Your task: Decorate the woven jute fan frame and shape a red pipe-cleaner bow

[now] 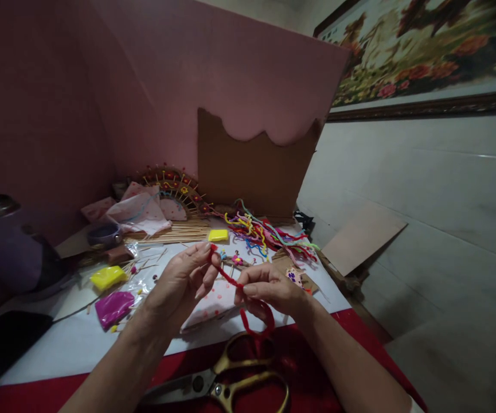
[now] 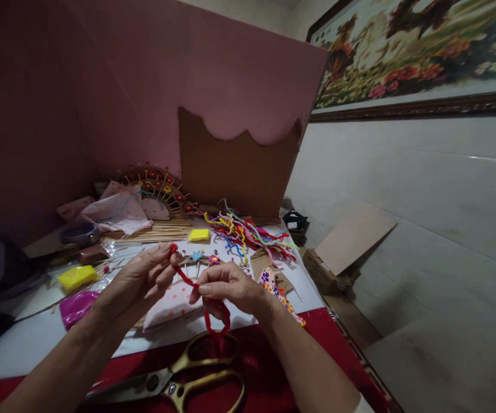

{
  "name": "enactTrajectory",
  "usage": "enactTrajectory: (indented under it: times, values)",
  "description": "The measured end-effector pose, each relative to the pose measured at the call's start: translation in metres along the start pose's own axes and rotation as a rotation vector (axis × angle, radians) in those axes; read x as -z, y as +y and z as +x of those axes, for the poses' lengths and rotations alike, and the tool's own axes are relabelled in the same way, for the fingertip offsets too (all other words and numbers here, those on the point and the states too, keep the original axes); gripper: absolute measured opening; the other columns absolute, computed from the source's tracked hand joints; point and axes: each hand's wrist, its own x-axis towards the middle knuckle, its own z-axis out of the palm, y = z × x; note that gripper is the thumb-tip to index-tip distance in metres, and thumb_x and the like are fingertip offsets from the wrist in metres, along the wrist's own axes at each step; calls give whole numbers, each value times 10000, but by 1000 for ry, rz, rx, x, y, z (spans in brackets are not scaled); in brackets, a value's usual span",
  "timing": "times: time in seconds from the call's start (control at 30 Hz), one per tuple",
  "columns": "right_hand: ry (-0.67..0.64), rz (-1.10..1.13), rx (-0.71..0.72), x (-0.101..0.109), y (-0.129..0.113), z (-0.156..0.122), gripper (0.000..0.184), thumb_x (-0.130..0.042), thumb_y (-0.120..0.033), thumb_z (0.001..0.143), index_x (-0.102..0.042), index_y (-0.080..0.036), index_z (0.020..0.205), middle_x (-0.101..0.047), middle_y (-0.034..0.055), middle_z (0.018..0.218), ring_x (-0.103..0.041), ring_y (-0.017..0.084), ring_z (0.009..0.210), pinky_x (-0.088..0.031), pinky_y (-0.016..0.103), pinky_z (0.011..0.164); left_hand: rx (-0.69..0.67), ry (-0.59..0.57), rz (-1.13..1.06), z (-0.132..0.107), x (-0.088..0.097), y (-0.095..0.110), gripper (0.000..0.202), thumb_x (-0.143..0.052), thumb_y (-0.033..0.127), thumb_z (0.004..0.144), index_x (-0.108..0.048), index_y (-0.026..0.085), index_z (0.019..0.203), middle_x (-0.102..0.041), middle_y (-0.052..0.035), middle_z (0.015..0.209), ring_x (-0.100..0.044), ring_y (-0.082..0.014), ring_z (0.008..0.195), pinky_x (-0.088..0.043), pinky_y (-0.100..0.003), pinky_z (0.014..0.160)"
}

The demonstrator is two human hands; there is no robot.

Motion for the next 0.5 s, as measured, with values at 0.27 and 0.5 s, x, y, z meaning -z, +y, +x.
enactTrajectory:
  times: [0.27,0.5]
  values:
    - [49,-36,-13,-8,-1,4,297,-585,-394,819,-604,-104,757,-537,-54,445,-427,42,298,-319,146,305,0,-73,77,-1,-1,-7,111,-620,207,804,-609,110,752,-610,-9,681,-458,-20,414,-384,-102,362]
    - [77,-58,-66,-8,4,8,308,-538,-411,849,-584,-118,767,-524,-63,408,-392,46,274,-275,153,300,-58,1,67,-4,-7,-3,105,-689,174,727,-598,122,729,-621,-9,636,-463,-41,388,-383,-131,342]
